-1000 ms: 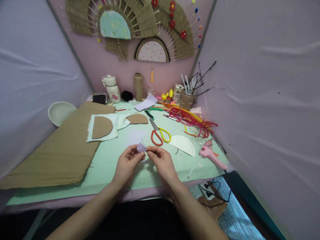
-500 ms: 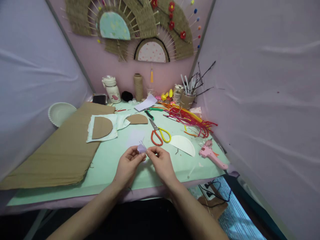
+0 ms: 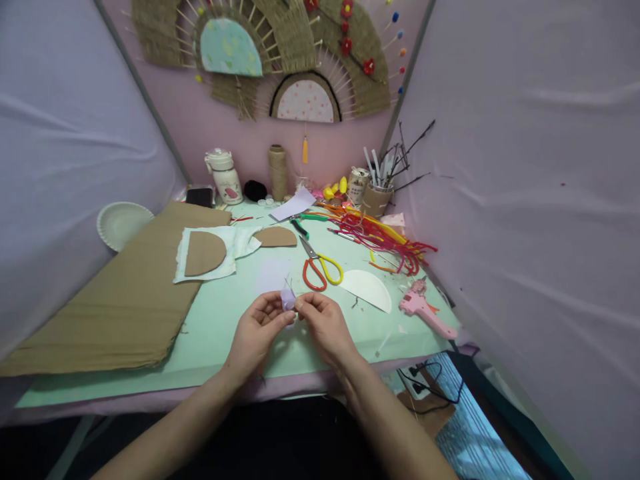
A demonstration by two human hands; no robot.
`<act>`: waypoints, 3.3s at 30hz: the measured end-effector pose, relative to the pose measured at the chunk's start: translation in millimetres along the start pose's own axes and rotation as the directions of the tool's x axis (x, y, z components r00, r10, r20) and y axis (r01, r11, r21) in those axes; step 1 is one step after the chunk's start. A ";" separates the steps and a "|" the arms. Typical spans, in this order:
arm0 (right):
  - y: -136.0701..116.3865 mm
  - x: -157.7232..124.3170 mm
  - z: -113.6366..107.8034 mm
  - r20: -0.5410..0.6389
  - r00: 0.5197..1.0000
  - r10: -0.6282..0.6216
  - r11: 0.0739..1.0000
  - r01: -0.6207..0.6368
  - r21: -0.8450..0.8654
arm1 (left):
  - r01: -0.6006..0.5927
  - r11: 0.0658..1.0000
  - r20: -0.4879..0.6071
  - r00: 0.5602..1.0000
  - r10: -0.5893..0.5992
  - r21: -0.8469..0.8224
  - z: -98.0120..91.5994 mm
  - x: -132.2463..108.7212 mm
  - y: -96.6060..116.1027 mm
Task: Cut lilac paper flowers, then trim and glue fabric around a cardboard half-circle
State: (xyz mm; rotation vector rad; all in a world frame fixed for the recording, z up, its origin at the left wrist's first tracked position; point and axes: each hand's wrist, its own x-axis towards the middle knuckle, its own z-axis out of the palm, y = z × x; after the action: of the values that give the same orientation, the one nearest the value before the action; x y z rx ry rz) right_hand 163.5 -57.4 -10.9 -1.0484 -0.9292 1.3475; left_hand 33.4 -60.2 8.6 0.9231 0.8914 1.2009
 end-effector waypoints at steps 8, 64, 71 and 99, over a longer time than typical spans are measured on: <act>-4.8 -0.2 -4.5 0.082 0.997 -0.015 1.000 0.017 -0.022 | 0.073 0.990 0.036 0.997 -0.069 -0.124 -4.5 3.0 9.6; 6.9 10.2 10.6 -0.215 0.966 -0.143 0.988 0.126 -0.092 | 0.059 0.895 -0.123 0.984 -0.125 -0.443 -2.9 15.5 -13.0; 4.5 9.7 6.2 -0.195 0.973 -0.126 0.991 0.114 -0.074 | 0.123 0.900 0.020 0.992 -0.126 -0.418 -13.4 18.9 -1.3; -24.5 -14.3 6.2 0.138 0.984 -0.112 0.983 0.130 -0.129 | -0.178 0.973 0.299 0.946 0.128 0.147 -28.3 22.5 14.2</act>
State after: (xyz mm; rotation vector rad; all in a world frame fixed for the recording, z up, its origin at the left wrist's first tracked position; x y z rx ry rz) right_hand 164.3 -70.0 15.2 -0.9996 -1.1794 1.2756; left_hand 5.4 -33.2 9.8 1.2924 0.7046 1.0951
